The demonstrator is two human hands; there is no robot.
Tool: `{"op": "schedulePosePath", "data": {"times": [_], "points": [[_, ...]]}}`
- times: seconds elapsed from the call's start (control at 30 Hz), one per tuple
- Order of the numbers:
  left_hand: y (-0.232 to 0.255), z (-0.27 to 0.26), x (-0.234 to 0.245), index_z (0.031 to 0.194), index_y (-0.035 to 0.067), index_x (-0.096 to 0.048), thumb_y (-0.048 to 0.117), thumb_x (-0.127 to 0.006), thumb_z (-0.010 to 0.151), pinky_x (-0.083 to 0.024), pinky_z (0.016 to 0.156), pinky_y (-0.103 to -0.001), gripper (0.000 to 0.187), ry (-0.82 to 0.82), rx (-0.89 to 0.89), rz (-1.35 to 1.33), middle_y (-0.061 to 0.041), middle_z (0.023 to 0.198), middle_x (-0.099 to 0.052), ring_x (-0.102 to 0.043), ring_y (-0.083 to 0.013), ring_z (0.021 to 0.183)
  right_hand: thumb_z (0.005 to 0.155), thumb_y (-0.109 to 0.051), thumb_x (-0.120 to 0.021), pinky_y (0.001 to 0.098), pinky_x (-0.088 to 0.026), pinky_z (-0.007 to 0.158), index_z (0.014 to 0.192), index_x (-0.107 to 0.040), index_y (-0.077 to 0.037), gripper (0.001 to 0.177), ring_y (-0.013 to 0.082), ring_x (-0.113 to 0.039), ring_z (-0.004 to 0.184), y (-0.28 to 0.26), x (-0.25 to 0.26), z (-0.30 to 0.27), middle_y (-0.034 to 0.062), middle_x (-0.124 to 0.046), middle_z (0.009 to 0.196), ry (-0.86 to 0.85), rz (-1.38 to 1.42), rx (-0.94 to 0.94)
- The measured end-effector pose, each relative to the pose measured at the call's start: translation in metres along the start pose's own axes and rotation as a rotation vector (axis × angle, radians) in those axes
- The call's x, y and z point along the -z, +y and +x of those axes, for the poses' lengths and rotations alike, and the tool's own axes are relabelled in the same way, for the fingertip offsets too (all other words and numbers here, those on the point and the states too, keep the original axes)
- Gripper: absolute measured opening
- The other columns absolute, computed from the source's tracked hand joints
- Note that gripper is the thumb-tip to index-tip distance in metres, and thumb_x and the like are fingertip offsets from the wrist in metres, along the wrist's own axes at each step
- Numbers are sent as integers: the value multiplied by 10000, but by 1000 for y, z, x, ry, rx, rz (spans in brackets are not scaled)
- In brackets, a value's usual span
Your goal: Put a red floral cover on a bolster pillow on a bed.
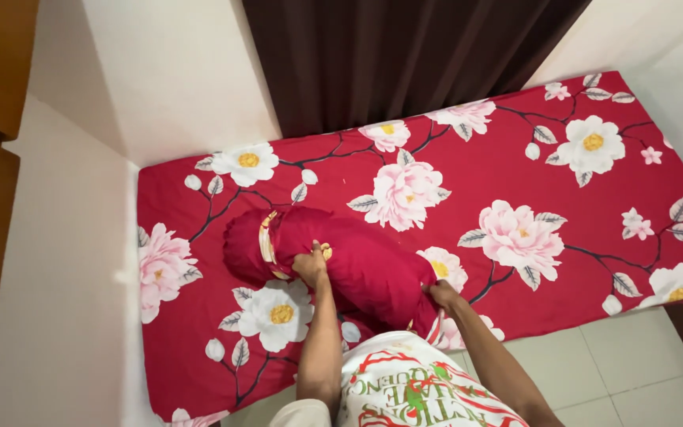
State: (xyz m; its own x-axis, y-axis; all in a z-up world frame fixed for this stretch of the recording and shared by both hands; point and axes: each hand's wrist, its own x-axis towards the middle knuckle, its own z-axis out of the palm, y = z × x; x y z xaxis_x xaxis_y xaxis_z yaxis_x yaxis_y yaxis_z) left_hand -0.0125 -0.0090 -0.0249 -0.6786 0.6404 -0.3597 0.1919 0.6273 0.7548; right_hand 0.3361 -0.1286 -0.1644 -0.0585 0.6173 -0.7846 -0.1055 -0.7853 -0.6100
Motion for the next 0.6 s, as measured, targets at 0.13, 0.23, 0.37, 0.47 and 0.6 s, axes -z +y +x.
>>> {"op": "schedulePosePath", "data": {"times": [0.13, 0.23, 0.37, 0.47, 0.6], "points": [[8, 11, 13, 853, 10, -823, 351, -762, 888, -610, 693, -406, 348, -5, -29, -82, -155, 760, -773, -753, -275, 651, 974, -301, -668, 404, -581, 751, 1183, -690, 98, 451, 250, -699, 841, -42, -15, -17, 176, -752, 982, 196, -264, 189], [5, 18, 18, 868, 23, -828, 325, -738, 900, -617, 694, -370, 317, -38, -51, -172, -129, 775, -788, -762, -233, 655, 1018, -328, -639, 420, -519, 660, 1123, -708, 95, 442, 261, -636, 720, -94, -16, -69, 172, -703, 864, 248, -361, 244], [-15, 44, -14, 869, -42, -800, 317, -720, 917, -632, 702, -348, 371, -140, -78, -297, -117, 812, -813, -791, -201, 693, 974, -280, -618, 418, -559, 648, 1047, -697, 27, 326, 211, -691, 714, -179, -7, -118, 112, -743, 814, 358, -367, 600], [-24, 38, -35, 869, -105, -761, 382, -712, 941, -613, 738, -406, 494, -164, -108, -153, -197, 826, -783, -785, -286, 744, 981, -226, -653, 473, -497, 664, 1005, -672, 20, 248, 356, -656, 694, -263, -27, -166, 231, -680, 788, 627, -794, 952], [-32, 22, -63, 869, -106, -738, 457, -686, 967, -560, 786, -481, 573, -188, -124, 79, -285, 835, -730, -743, -402, 806, 961, -187, -668, 472, -501, 677, 1014, -644, 30, 225, 386, -652, 696, -348, -94, -255, 239, -674, 799, 607, -868, 1086]]}}
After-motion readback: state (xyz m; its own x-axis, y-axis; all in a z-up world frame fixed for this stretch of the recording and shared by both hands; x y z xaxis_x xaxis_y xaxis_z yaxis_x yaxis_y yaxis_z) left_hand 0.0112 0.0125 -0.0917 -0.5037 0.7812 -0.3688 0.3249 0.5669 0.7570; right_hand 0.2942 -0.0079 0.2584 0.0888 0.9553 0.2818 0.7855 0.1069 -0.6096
